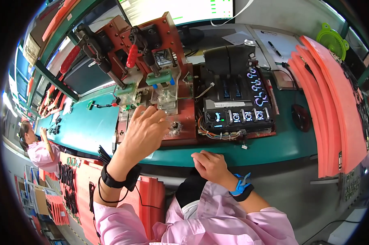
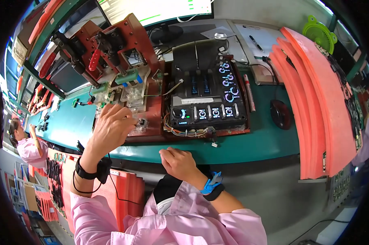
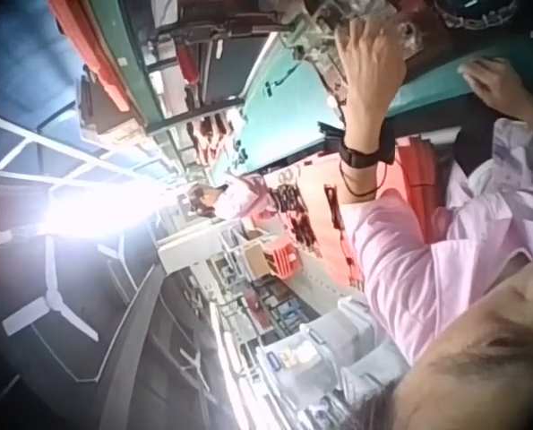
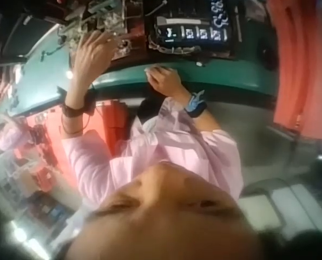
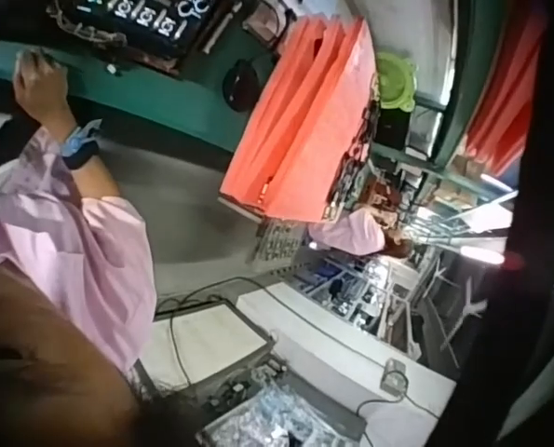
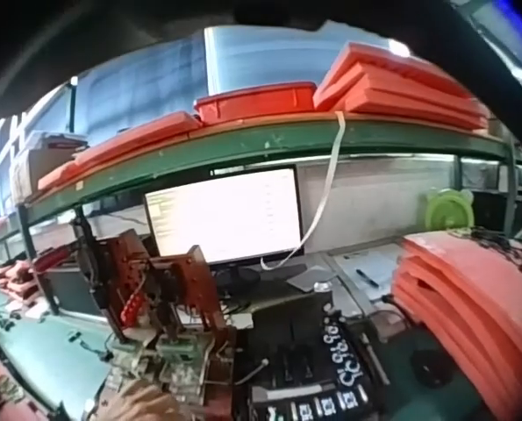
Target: The person picks up a circuit board and cable, connects them, and places the board into a testing fixture. They press down on the fixture's levers, use a mouse to interact with a monitor, and press buttons on a control panel before removing the board and cable and placing them on a foam sheet.
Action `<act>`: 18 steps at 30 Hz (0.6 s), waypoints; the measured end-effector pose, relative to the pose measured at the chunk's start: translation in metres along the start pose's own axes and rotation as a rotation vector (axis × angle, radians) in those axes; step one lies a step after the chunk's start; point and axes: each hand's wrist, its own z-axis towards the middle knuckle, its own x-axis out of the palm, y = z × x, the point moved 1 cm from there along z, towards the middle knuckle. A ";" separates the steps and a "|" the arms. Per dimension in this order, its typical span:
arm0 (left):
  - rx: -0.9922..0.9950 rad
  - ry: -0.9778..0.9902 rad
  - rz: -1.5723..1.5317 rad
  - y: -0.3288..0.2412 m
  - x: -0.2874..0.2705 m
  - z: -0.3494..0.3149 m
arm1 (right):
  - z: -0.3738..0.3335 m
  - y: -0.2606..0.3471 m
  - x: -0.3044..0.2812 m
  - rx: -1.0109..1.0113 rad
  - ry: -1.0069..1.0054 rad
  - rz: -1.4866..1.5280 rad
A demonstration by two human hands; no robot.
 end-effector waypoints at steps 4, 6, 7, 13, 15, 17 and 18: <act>-0.072 -0.110 -0.048 -0.010 0.001 0.002 | 0.000 0.000 0.000 -0.012 -0.012 0.010; -0.075 -0.088 -0.054 -0.002 0.016 0.004 | 0.000 0.001 0.002 -0.020 -0.014 0.015; -0.075 -0.074 -0.062 -0.001 0.020 0.006 | -0.001 0.001 0.002 -0.018 -0.016 0.018; 0.048 -0.065 -0.015 -0.003 0.018 0.013 | 0.000 0.001 0.001 -0.012 0.006 -0.012; 0.156 -0.029 0.060 0.000 0.018 0.014 | -0.001 -0.001 0.002 -0.015 -0.018 0.000; 0.136 0.001 0.020 0.012 0.014 0.013 | -0.001 -0.002 0.002 -0.019 -0.022 0.008; 0.123 0.032 -0.015 0.019 0.012 0.013 | 0.000 -0.002 0.001 -0.016 -0.007 0.011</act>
